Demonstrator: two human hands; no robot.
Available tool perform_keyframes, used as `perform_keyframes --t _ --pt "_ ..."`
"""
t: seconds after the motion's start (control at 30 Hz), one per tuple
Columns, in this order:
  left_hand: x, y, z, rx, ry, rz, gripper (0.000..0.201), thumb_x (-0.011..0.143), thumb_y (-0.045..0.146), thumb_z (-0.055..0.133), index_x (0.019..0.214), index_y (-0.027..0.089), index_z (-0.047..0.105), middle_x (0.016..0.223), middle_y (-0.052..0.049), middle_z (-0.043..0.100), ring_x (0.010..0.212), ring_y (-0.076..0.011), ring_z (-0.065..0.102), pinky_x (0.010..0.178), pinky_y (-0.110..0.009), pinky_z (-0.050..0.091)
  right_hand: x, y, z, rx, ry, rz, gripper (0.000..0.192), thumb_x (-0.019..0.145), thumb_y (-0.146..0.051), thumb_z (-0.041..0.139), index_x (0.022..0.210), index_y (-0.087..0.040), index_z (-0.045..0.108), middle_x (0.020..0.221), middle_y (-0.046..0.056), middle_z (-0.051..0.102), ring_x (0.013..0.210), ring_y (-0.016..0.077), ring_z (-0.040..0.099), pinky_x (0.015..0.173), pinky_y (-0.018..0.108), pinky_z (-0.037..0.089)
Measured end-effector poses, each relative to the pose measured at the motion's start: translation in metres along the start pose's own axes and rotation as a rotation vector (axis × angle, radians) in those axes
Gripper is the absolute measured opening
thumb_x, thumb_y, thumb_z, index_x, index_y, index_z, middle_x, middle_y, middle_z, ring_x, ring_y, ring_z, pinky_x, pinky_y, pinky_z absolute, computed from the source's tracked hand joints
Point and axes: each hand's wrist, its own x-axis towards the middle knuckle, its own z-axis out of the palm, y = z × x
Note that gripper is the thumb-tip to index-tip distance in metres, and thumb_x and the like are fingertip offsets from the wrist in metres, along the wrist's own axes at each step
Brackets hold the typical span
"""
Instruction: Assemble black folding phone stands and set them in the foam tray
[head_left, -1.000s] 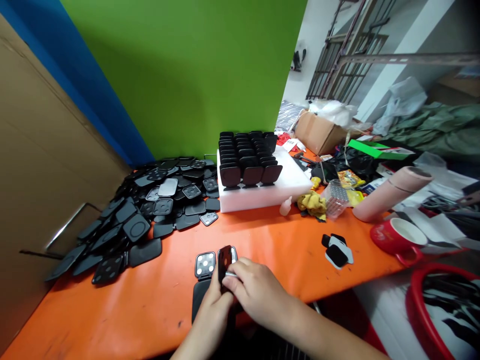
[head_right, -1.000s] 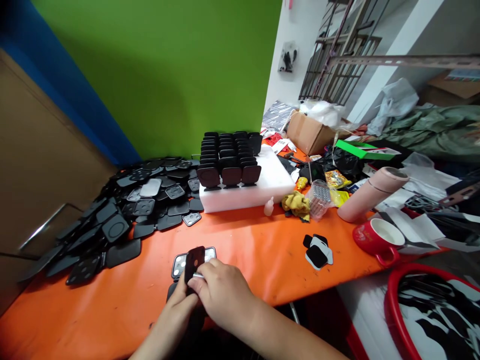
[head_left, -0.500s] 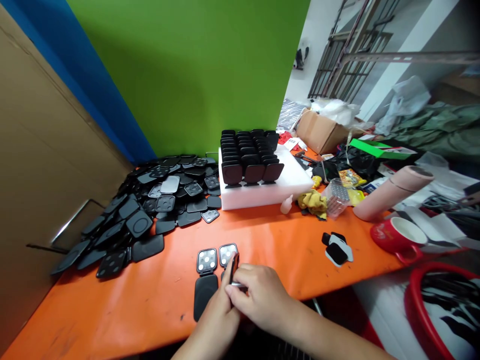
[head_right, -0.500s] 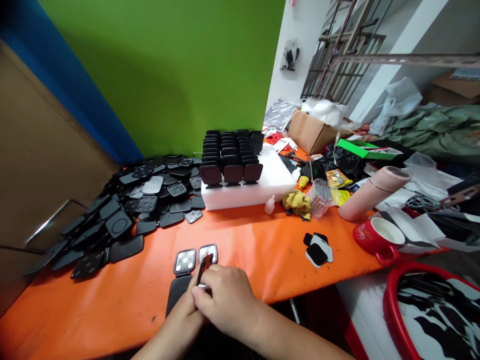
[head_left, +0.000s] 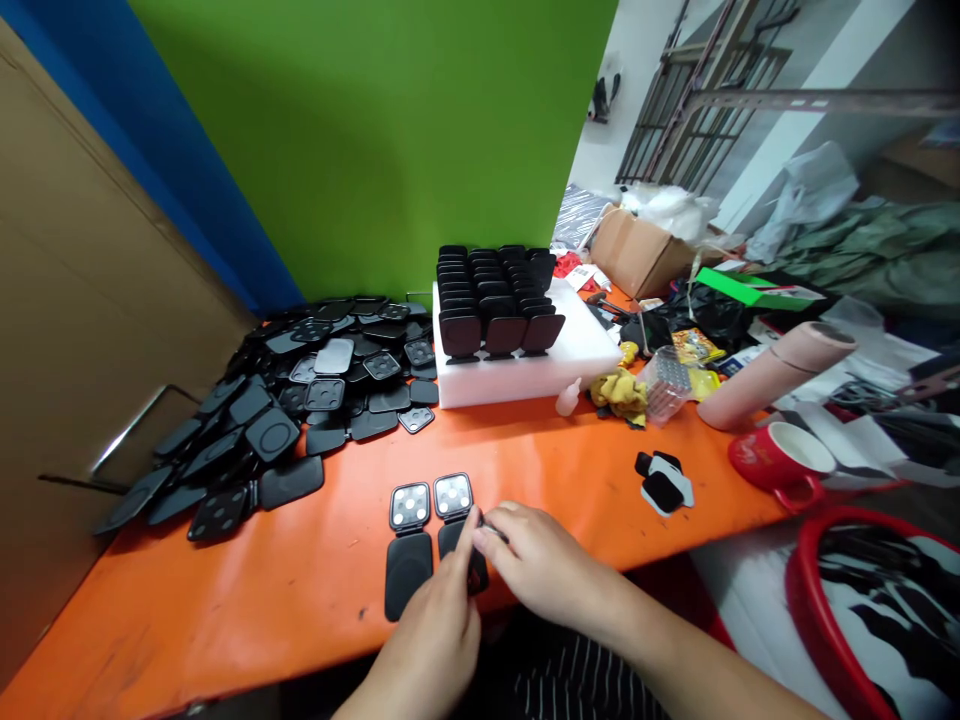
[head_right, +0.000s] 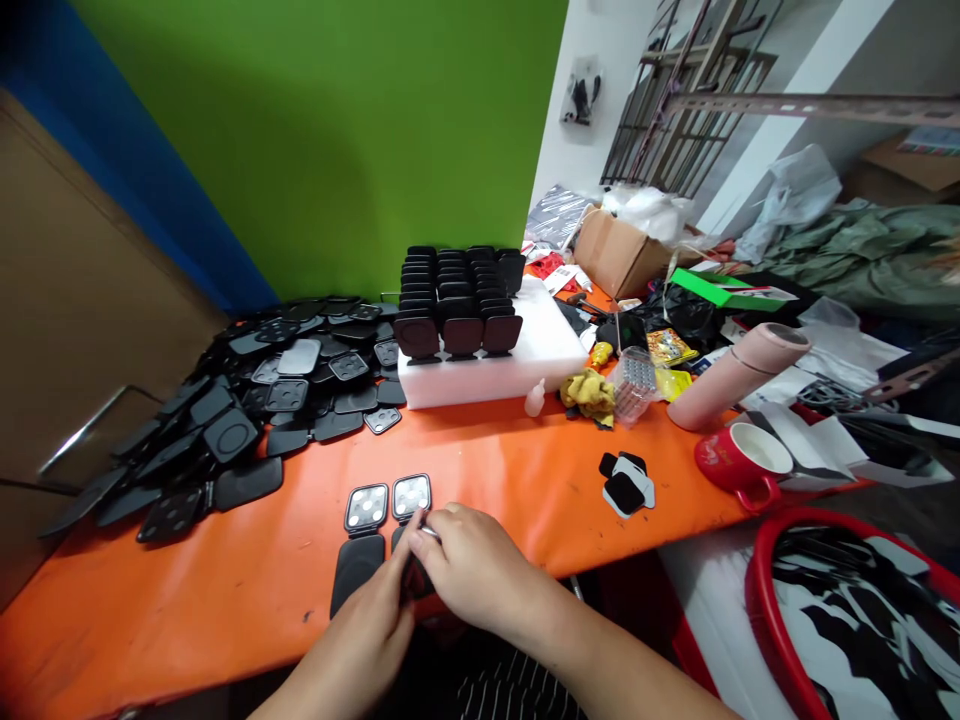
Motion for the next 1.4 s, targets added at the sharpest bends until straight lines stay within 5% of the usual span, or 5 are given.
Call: perform_keyframes --t 0.3,0.57,0.93,1.23,1.4 --pt "-0.003 0.007 0.002 0.077 0.018 -0.044 0.049 0.087 0.025 0.033 0.135 0.023 0.027 0.114 -0.011 0.058 0.098 -0.0245 0.057 0.08 -0.034 0.042 0.001 0.016 0.024 0.4 0.048 0.124 0.032 0.082 -0.037 0.048 0.058 -0.015 0.045 0.056 -0.004 0.043 0.055 0.0083 0.039 0.052 0.02 0.031" --pt "0.015 0.002 -0.018 -0.542 0.108 -0.084 0.043 0.087 0.041 0.039 0.119 0.015 0.05 0.093 -0.008 0.066 0.08 -0.0197 0.061 0.073 -0.029 0.047 0.004 0.007 0.022 0.975 -0.061 0.258 0.039 0.085 -0.052 0.037 0.074 -0.016 0.048 0.045 -0.008 0.032 0.04 0.0054 0.024 0.041 0.019 0.02" --pt "0.0 0.009 -0.026 0.17 0.225 0.233 0.055 0.073 0.007 0.042 0.123 0.029 0.047 0.123 0.002 0.054 0.111 -0.0169 0.051 0.095 -0.03 0.04 -0.007 0.007 0.011 1.051 -0.228 0.333 0.033 0.083 -0.046 0.046 0.07 -0.016 0.042 0.059 -0.006 0.034 0.045 0.0035 0.023 0.041 0.017 0.018" --pt "-0.002 0.012 -0.022 0.204 0.103 0.288 0.065 0.071 0.001 0.037 0.13 0.028 0.037 0.13 0.0 0.047 0.115 -0.0146 0.046 0.096 -0.025 0.038 -0.012 0.01 0.004 1.327 -0.307 0.478 0.03 0.083 -0.044 0.048 0.076 -0.014 0.046 0.063 -0.004 0.039 0.042 0.0006 0.019 0.039 0.015 0.008" --pt "-0.002 0.019 -0.023 0.039 0.118 0.279 0.061 0.072 0.001 0.038 0.127 0.029 0.042 0.125 -0.003 0.049 0.11 -0.0162 0.049 0.092 -0.025 0.04 -0.011 0.009 0.013 1.389 -0.168 0.486 0.029 0.078 -0.037 0.055 0.064 -0.014 0.044 0.051 -0.007 0.035 0.039 0.0013 0.02 0.038 0.017 0.009"
